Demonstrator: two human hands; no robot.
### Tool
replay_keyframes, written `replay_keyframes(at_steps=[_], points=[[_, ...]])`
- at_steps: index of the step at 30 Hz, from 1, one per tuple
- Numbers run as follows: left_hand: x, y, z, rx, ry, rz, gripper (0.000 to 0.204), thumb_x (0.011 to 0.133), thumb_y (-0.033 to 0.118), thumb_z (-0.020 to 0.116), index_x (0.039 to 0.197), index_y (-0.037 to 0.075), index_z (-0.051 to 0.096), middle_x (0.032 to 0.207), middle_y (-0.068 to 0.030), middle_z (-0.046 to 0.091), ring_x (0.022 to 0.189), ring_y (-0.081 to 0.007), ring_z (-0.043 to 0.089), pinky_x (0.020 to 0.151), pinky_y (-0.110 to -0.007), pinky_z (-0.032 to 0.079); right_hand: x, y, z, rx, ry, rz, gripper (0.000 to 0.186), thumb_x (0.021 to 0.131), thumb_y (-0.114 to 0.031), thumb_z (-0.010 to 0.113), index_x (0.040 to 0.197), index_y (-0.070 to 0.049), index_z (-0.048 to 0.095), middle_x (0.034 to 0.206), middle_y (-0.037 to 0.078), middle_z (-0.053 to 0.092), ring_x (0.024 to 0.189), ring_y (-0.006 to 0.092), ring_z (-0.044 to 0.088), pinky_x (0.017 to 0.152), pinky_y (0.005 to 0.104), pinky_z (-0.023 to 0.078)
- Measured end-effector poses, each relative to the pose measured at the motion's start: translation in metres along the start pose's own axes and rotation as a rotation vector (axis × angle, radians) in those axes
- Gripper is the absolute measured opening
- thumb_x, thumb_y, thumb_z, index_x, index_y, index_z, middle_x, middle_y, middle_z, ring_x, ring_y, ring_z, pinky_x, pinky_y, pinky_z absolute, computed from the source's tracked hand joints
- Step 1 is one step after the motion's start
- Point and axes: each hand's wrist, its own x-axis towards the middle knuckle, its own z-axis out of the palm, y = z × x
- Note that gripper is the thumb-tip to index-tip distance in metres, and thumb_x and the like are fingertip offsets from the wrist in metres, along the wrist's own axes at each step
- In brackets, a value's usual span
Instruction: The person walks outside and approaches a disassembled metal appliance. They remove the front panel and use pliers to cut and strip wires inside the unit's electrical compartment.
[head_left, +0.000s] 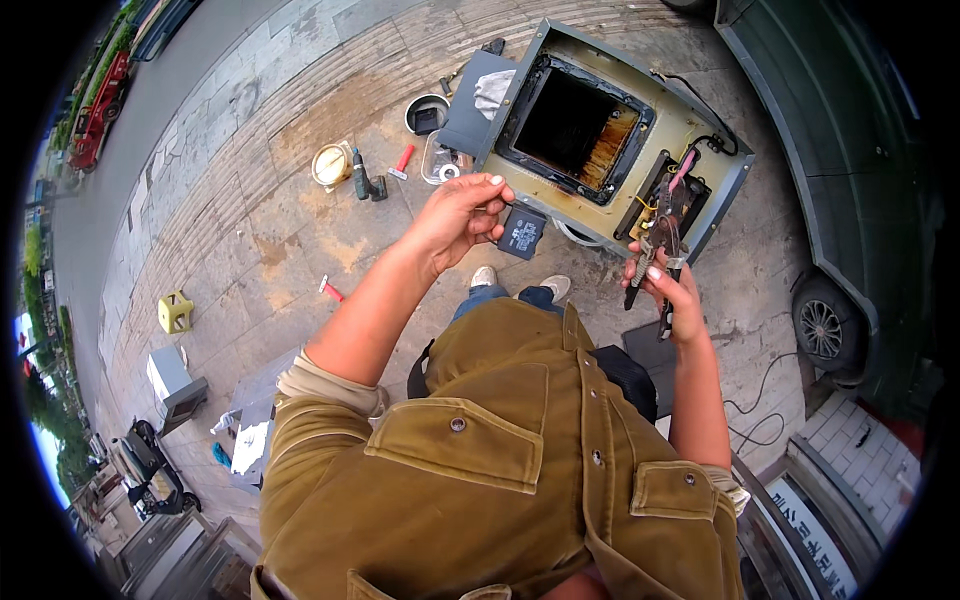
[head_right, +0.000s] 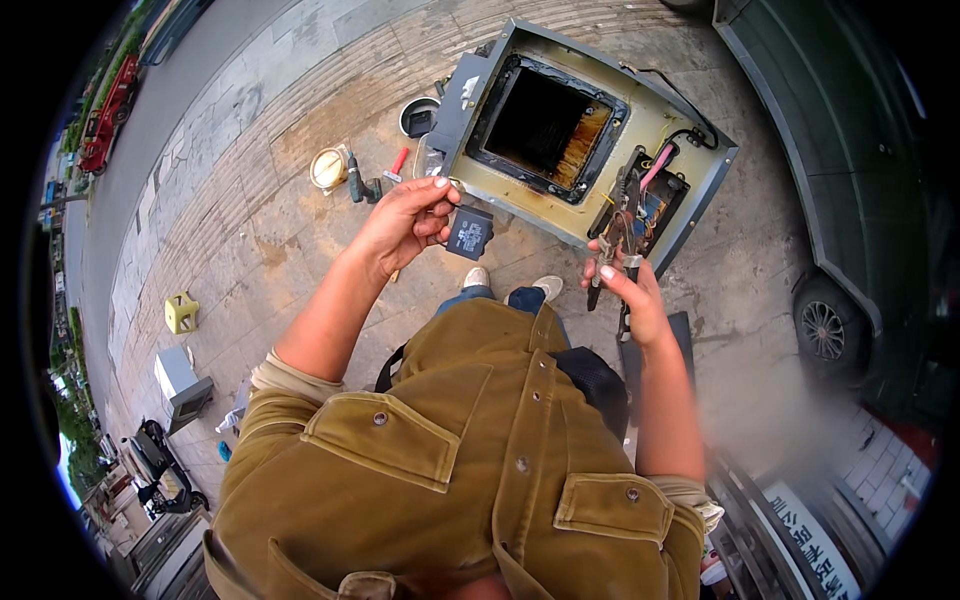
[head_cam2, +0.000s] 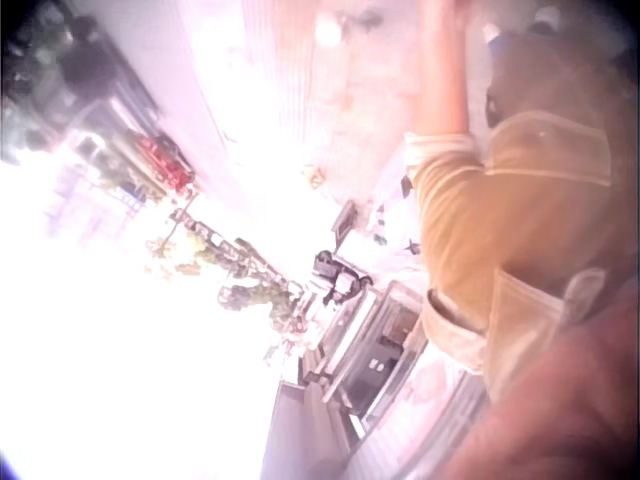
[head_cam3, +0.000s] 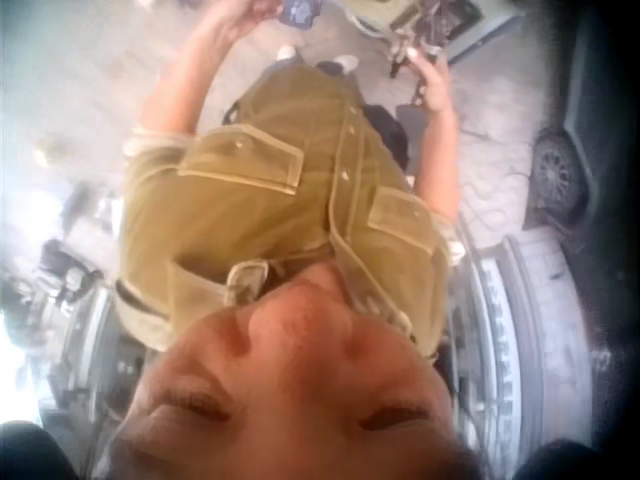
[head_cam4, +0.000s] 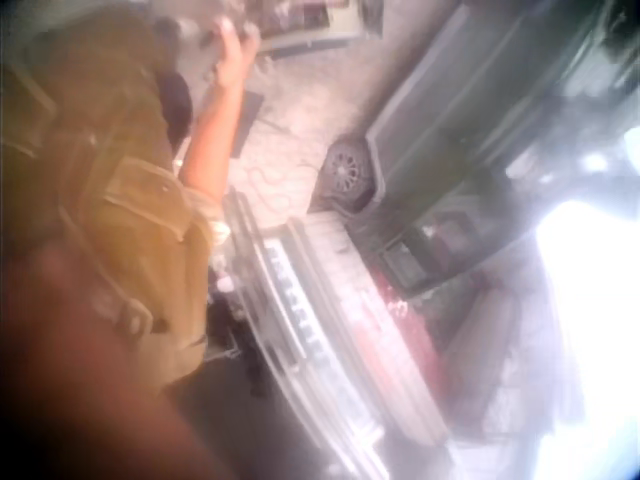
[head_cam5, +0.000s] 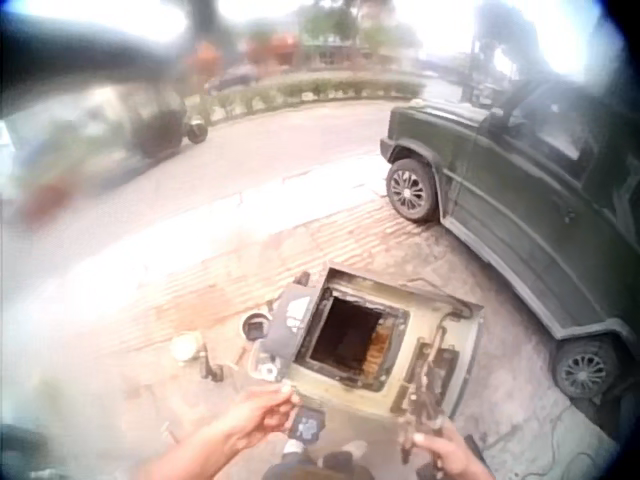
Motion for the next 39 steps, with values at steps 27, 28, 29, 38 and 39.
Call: replay_keyframes(at_steps=[27, 28, 29, 38, 39], points=[[-0.079, 0.041, -0.099, 0.221, -0.11, -0.088, 0.02, 0.09, 0.023, 0.058, 0.08, 0.007, 0.062, 0.062, 0.0081, 0.044, 0.048, -0.0012, 0.038, 0.051, -0.019, 0.044, 0.023, 0.011, 0.109, -0.04, -0.081, -0.022, 0.055, 0.077, -0.019, 0.062, 0.124, -0.002, 0.038, 0.117, 0.016, 0.047, 0.095, 0.025, 0.052, 0.081, 0.0421, 0.047], [-0.079, 0.041, -0.099, 0.218, -0.111, -0.088, 0.02, 0.09, 0.023, 0.058, 0.08, 0.007, 0.062, 0.062, 0.008, 0.044, 0.048, -0.0012, 0.038, 0.051, -0.019, 0.044, 0.024, 0.011, 0.111, -0.04, -0.085, -0.024, 0.055, 0.077, -0.019, 0.062, 0.124, -0.002, 0.038, 0.116, 0.016, 0.046, 0.095, 0.0249, 0.052, 0.081, 0.042, 0.047], [-0.079, 0.041, -0.1, 0.216, -0.113, -0.089, 0.02, 0.09, 0.023, 0.058, 0.08, 0.007, 0.062, 0.062, 0.008, 0.044, 0.048, -0.0012, 0.038, 0.051, -0.02, 0.044, 0.025, 0.011, 0.113, -0.04, -0.088, -0.026, 0.055, 0.077, -0.019, 0.062, 0.124, -0.002, 0.038, 0.116, 0.016, 0.046, 0.095, 0.0248, 0.052, 0.081, 0.042, 0.047], [-0.076, 0.046, -0.095, 0.236, -0.121, -0.088, 0.021, 0.09, 0.024, 0.059, 0.083, 0.005, 0.063, 0.064, 0.0064, 0.046, 0.043, -0.0004, 0.034, 0.053, -0.02, 0.045, 0.024, 0.009, 0.109, -0.042, -0.067, -0.031, 0.053, 0.076, -0.018, 0.062, 0.122, -0.002, 0.04, 0.116, 0.015, 0.046, 0.094, 0.024, 0.052, 0.08, 0.0414, 0.046], [-0.075, 0.047, -0.094, 0.237, -0.121, -0.09, 0.021, 0.09, 0.024, 0.059, 0.083, 0.005, 0.063, 0.064, 0.0063, 0.046, 0.043, -0.0004, 0.034, 0.053, -0.021, 0.045, 0.024, 0.008, 0.109, -0.042, -0.063, -0.03, 0.053, 0.076, -0.018, 0.062, 0.121, -0.002, 0.041, 0.116, 0.015, 0.047, 0.094, 0.0239, 0.052, 0.08, 0.0414, 0.047]])
